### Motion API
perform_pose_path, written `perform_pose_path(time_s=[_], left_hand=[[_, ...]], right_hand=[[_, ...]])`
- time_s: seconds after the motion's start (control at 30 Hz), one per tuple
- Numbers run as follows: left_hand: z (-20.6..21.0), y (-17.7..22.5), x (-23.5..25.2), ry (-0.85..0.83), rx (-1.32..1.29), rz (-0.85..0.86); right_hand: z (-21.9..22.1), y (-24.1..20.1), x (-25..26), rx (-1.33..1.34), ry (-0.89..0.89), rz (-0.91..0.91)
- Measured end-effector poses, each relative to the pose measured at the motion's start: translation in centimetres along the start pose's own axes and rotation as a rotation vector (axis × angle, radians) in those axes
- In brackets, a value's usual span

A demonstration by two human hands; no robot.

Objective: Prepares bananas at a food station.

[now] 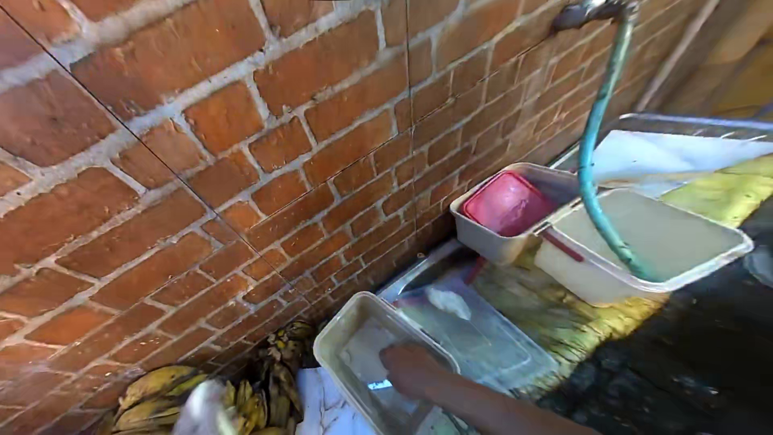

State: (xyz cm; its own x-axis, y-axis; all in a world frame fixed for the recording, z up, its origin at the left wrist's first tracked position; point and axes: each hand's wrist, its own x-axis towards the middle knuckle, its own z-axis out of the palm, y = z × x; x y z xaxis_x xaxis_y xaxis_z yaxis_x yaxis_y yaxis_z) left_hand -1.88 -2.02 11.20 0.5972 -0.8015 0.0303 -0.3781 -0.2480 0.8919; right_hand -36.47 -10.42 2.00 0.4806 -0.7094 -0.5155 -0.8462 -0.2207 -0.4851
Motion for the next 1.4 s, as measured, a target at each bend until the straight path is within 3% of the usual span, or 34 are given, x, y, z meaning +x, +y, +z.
perform_pose_path(time_s=[0.1,0.2,0.33,0.57,0.83,1.0,1.23,1.4], left_hand=[[9.8,3.6,-2.2,-0.307,0.144,-0.078],[17.3,4.8,-2.4,-0.569,0.541,0.016],[22.6,3.0,-1.6,-0.694,0.746,0.117],[23.6,0.7,-2.1,-0.727,0.949,0.106],[23.4,1.0,-1.6,-0.675,0.894,0.074],[23.3,0.4,-2.0,-0.618,0.89,0.078],[22.2,1.2,-1.9,-0.623,0.862,0.015],[22.5,1.8,-4.6,-0.822,0.901,-0.005]], right_hand=[[1.2,0.4,2.1,-0.202,-0.216,0.079],[3.8,-0.3,3.4,-0.267,-0.306,0.074],[6.1,0.2,5.9,-0.266,-0.337,0.141],[6.3,1.1,7.6,-0.005,-0.204,0.277],[6.1,0.3,6.6,-0.31,-0.378,0.177],[4.5,0.5,5.2,-0.288,-0.364,0.049],[-4.4,0.8,-1.6,-0.185,-0.111,-0.081],[-10.7,8.7,-2.8,0.356,0.291,-0.167]])
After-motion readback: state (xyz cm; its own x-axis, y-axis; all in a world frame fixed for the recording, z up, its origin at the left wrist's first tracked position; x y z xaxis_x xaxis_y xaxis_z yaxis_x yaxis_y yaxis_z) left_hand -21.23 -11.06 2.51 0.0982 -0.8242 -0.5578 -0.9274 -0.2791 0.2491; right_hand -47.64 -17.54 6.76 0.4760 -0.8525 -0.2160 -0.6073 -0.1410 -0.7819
